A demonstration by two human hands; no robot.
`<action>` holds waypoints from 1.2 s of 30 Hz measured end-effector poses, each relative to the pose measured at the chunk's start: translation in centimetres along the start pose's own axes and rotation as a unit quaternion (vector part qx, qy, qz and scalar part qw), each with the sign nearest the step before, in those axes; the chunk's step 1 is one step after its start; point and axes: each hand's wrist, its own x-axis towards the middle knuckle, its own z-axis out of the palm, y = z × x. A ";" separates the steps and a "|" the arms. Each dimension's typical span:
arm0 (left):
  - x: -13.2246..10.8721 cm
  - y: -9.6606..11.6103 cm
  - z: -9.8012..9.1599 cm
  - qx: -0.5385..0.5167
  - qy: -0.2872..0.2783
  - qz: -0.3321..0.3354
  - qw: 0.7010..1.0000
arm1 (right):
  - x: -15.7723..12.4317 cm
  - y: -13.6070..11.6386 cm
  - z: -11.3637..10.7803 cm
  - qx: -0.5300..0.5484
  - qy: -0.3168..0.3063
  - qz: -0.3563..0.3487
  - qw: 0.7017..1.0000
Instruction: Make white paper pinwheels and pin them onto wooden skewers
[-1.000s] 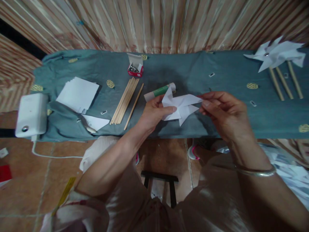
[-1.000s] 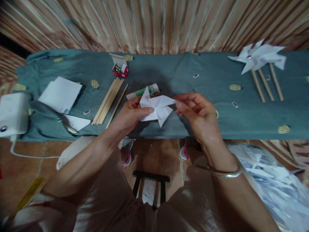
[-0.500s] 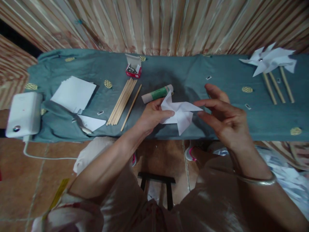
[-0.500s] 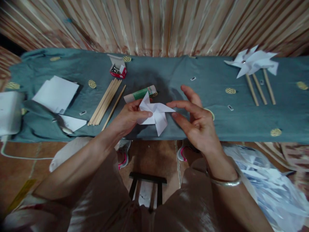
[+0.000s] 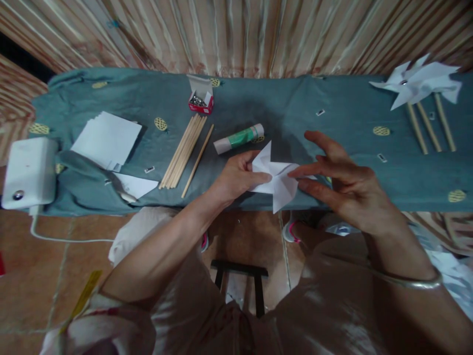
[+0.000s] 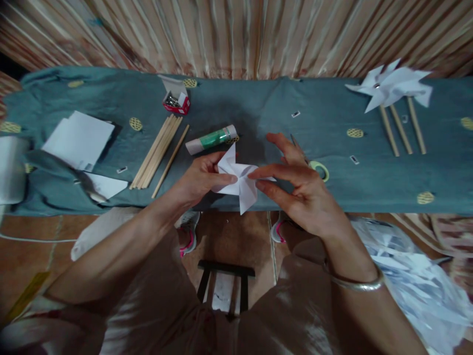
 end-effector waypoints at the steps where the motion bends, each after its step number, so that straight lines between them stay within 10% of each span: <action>1: 0.0 0.0 0.0 0.003 -0.002 -0.003 1.000 | 0.0 0.1 0.0 -0.004 -0.006 -0.001 1.000; 36: -0.2 -0.9 0.2 0.011 0.004 0.012 1.000 | 0.4 -0.5 2.4 -0.147 0.037 -0.067 0.986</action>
